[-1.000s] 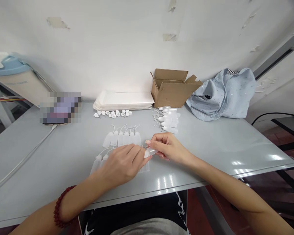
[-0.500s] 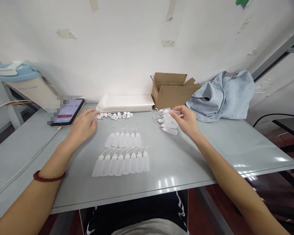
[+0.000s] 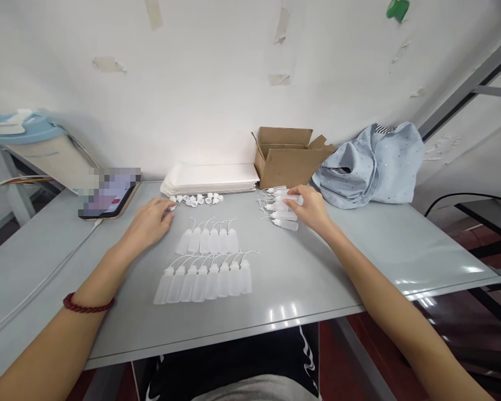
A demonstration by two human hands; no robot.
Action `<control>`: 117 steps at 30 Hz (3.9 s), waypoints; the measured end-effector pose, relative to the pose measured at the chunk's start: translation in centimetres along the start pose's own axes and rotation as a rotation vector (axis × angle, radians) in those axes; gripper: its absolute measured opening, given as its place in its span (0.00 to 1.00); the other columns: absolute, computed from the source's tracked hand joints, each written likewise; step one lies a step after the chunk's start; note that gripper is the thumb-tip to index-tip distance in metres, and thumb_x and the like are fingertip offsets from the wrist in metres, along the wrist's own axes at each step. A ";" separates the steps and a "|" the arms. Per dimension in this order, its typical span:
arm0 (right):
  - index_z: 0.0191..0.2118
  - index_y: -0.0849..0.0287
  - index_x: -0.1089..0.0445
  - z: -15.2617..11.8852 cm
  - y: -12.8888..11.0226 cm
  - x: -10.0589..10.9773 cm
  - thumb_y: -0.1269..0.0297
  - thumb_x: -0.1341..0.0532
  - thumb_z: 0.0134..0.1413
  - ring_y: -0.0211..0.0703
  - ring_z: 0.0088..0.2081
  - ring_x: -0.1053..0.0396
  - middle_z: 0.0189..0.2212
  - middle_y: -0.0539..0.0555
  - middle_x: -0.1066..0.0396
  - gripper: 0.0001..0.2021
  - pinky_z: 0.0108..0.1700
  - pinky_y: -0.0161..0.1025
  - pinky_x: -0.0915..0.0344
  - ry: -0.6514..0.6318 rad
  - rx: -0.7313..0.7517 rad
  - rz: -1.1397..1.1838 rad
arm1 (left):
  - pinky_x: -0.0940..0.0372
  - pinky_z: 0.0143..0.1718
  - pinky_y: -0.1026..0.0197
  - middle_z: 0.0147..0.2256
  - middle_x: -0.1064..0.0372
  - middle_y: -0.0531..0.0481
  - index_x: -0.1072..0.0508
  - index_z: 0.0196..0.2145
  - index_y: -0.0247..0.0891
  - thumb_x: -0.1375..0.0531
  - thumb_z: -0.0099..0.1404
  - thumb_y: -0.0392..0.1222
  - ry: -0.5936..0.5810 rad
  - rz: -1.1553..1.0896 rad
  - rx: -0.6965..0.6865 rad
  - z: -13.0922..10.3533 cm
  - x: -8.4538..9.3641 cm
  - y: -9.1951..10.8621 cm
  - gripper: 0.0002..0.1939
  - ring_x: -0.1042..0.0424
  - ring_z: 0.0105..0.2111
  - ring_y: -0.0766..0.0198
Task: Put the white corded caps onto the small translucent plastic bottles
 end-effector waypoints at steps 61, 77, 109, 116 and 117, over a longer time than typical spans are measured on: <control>0.22 0.59 0.42 -7.8 -11.1 -3.8 0.63 0.42 0.48 0.31 0.19 0.45 0.15 0.44 0.41 0.10 0.22 0.30 0.49 -0.649 -0.083 0.330 | 0.37 0.28 0.67 0.26 0.29 0.54 0.24 0.33 0.39 0.31 0.50 0.45 -0.379 -1.198 0.212 -4.5 -2.8 11.1 0.13 0.32 0.27 0.68; 0.29 0.58 0.43 -8.0 -11.8 -3.2 0.63 0.39 0.49 0.30 0.18 0.48 0.18 0.42 0.43 0.10 0.23 0.30 0.49 -0.351 0.137 0.301 | 0.29 0.38 0.60 0.35 0.24 0.49 0.22 0.32 0.39 0.32 0.51 0.45 -0.150 -1.191 0.113 -4.5 -1.3 12.1 0.11 0.26 0.36 0.59; 0.37 0.62 0.37 -9.9 -15.3 -0.4 0.69 0.46 0.62 0.36 0.27 0.33 0.31 0.55 0.31 0.03 0.19 0.32 0.44 0.111 0.699 -0.185 | 0.34 0.24 0.65 0.19 0.31 0.53 0.29 0.20 0.37 0.42 0.61 0.53 -0.284 -1.070 0.146 -5.0 -1.9 12.6 0.20 0.31 0.19 0.67; 0.39 0.62 0.37 -9.5 -14.9 -0.2 0.71 0.48 0.62 0.38 0.29 0.33 0.33 0.57 0.33 0.04 0.21 0.32 0.40 0.127 0.691 -0.176 | 0.32 0.26 0.64 0.24 0.28 0.52 0.25 0.33 0.38 0.40 0.60 0.49 -0.275 -1.053 0.078 -5.1 -1.3 13.4 0.12 0.29 0.24 0.65; 0.39 0.62 0.37 -9.4 -14.9 -0.2 0.71 0.48 0.62 0.38 0.29 0.32 0.33 0.57 0.33 0.04 0.21 0.32 0.40 0.124 0.691 -0.167 | 0.32 0.26 0.65 0.25 0.27 0.52 0.25 0.35 0.39 0.40 0.59 0.48 -0.257 -1.047 0.075 -5.1 -1.2 13.4 0.11 0.29 0.24 0.65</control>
Point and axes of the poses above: each hand's wrist, its own z-axis towards the middle knuckle, its own x-axis out of the back of the hand, y = z × x, the point moved 9 cm from there along z, towards the middle knuckle
